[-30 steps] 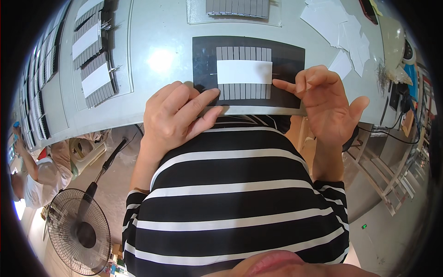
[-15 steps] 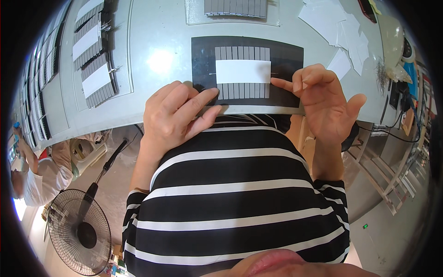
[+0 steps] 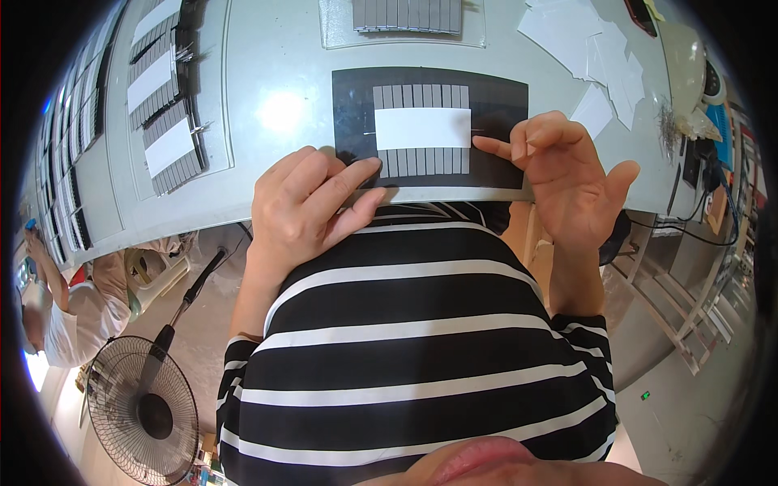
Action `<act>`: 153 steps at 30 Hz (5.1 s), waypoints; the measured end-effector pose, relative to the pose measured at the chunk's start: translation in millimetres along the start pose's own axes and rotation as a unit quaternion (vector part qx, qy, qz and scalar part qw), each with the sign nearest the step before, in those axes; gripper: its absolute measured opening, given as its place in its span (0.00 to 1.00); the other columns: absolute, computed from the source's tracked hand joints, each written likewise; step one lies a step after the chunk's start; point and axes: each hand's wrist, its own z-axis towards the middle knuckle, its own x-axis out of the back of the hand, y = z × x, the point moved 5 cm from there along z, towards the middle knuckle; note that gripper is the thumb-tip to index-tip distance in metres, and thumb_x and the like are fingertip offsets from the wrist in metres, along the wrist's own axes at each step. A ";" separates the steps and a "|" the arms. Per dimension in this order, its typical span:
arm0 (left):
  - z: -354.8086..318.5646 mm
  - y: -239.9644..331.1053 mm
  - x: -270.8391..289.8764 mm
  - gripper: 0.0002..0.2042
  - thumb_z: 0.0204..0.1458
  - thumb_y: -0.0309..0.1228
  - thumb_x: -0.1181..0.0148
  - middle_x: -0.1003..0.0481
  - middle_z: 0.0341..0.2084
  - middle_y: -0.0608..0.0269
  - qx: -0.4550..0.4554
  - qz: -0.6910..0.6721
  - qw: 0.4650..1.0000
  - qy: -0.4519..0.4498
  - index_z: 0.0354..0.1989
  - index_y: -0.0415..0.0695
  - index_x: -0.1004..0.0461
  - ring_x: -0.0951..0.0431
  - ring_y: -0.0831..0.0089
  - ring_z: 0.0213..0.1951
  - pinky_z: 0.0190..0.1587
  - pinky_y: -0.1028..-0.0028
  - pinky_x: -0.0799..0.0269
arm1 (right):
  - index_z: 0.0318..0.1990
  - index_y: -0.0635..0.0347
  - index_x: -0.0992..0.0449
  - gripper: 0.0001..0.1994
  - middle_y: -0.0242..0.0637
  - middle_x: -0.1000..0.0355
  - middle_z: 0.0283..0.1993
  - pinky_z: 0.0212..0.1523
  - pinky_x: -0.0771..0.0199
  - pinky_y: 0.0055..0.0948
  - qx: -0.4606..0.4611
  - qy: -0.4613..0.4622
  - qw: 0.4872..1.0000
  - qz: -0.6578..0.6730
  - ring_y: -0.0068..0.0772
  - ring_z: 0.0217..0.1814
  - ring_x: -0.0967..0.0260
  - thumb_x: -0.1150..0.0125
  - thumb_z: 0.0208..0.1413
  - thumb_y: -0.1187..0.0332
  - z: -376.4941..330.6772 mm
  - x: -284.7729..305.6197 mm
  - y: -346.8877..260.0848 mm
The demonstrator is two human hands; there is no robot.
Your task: The worker is assembling small transformer components by placing insulation sheets and pins onto metal grids at a workbench.
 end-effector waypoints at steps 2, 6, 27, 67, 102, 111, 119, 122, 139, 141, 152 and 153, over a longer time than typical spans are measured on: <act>0.9 -1.4 -0.7 0.13 0.41 0.32 0.27 0.33 0.20 0.67 0.000 -0.001 1.000 0.000 0.35 0.42 0.18 0.32 0.73 0.21 0.20 0.75 0.37 | 0.50 0.66 0.32 0.45 0.40 0.39 0.46 0.66 0.42 0.67 0.003 0.003 1.000 0.002 0.34 0.48 0.37 0.79 0.61 0.28 0.4 3.1 -0.7; 1.6 -2.5 3.0 0.13 0.42 0.32 0.27 0.33 0.20 0.66 0.006 0.002 1.000 0.006 0.35 0.42 0.18 0.32 0.72 0.21 0.21 0.74 0.37 | 0.52 0.67 0.32 0.44 0.41 0.37 0.45 0.62 0.37 0.64 0.047 0.023 0.999 -0.009 0.35 0.48 0.37 0.78 0.62 0.29 -1.3 15.7 -23.2; -12.8 -15.2 -6.5 0.11 0.45 0.24 0.30 0.30 0.21 0.62 0.044 0.011 0.999 0.027 0.39 0.41 0.19 0.31 0.70 0.20 0.23 0.73 0.37 | 0.38 0.60 0.16 0.16 0.34 0.20 0.40 0.49 0.30 0.31 -0.121 0.429 0.610 -0.655 0.28 0.45 0.25 0.36 0.58 0.55 -65.9 373.6 -246.4; -15.3 -18.9 -5.9 0.15 0.49 0.20 0.34 0.35 0.17 0.65 0.058 0.053 0.995 0.066 0.47 0.40 0.21 0.37 0.77 0.17 0.21 0.76 0.44 | 0.41 0.60 0.19 0.13 0.26 0.29 0.35 0.35 0.39 0.19 -0.058 0.536 0.767 -0.348 0.17 0.38 0.36 0.34 0.56 0.60 -118.7 281.3 -177.6; -26.6 83.1 2.4 0.08 0.50 0.20 0.34 0.24 0.32 0.58 0.024 -0.173 0.984 -0.032 0.39 0.41 0.20 0.21 0.67 0.30 0.32 0.72 0.25 | 0.38 0.68 0.23 0.09 0.42 0.29 0.35 0.35 0.27 0.34 0.204 -0.030 0.766 -0.609 0.43 0.36 0.30 0.33 0.48 0.80 -84.5 -100.4 -29.6; -48.7 59.6 6.7 0.11 0.50 0.22 0.31 0.22 0.27 0.62 0.190 -0.270 0.943 0.029 0.42 0.40 0.22 0.22 0.75 0.27 0.31 0.77 0.26 | 0.41 0.65 0.23 0.08 0.40 0.26 0.34 0.38 0.26 0.29 0.149 0.028 0.811 -0.565 0.38 0.33 0.28 0.34 0.53 0.78 -72.1 -107.6 -19.4; -30.0 48.4 8.0 0.05 0.49 0.21 0.32 0.22 0.30 0.62 0.142 -0.242 0.960 -0.020 0.33 0.38 0.22 0.22 0.76 0.28 0.29 0.78 0.28 | 0.39 0.64 0.24 0.10 0.38 0.29 0.37 0.38 0.28 0.23 0.040 0.070 0.890 -0.448 0.29 0.35 0.30 0.33 0.50 0.82 -63.1 -86.7 -9.6; -25.7 42.5 7.2 0.05 0.49 0.20 0.32 0.22 0.32 0.62 0.142 -0.255 0.956 -0.019 0.33 0.38 0.23 0.23 0.77 0.28 0.30 0.79 0.28 | 0.37 0.63 0.23 0.08 0.36 0.28 0.39 0.34 0.25 0.24 0.068 0.073 0.863 -0.496 0.30 0.33 0.26 0.32 0.50 0.80 -56.1 -83.5 -9.1; -13.2 16.6 -2.6 0.04 0.50 0.18 0.34 0.21 0.31 0.62 0.269 -0.331 0.904 -0.014 0.33 0.37 0.21 0.26 0.80 0.27 0.30 0.80 0.29 | 0.38 0.65 0.23 0.06 0.38 0.28 0.37 0.30 0.27 0.25 -0.002 0.083 0.898 -0.432 0.33 0.31 0.28 0.36 0.54 0.82 -22.5 -56.6 -8.0; -12.9 15.0 -3.3 0.04 0.51 0.18 0.35 0.21 0.31 0.62 0.279 -0.339 0.898 -0.018 0.34 0.37 0.21 0.26 0.80 0.27 0.30 0.80 0.30 | 0.38 0.64 0.22 0.06 0.38 0.28 0.35 0.30 0.28 0.25 -0.027 0.089 0.900 -0.425 0.33 0.31 0.28 0.36 0.54 0.81 -22.3 -53.4 -5.1; -8.4 6.1 -9.5 0.04 0.52 0.19 0.36 0.23 0.27 0.67 0.370 -0.367 0.853 -0.008 0.36 0.36 0.22 0.27 0.86 0.28 0.30 0.84 0.32 | 0.52 0.63 0.34 0.20 0.35 0.26 0.34 0.30 0.34 0.15 -0.156 0.210 0.917 -0.300 0.15 0.29 0.33 0.35 0.53 0.82 -13.0 -44.1 0.9; -6.7 4.7 -10.5 0.06 0.53 0.19 0.36 0.23 0.27 0.68 0.405 -0.378 0.832 0.013 0.38 0.36 0.23 0.28 0.86 0.27 0.30 0.85 0.33 | 0.53 0.62 0.37 0.23 0.34 0.26 0.32 0.31 0.34 0.14 -0.182 0.240 0.910 -0.285 0.14 0.29 0.32 0.33 0.51 0.81 -9.1 -40.4 1.2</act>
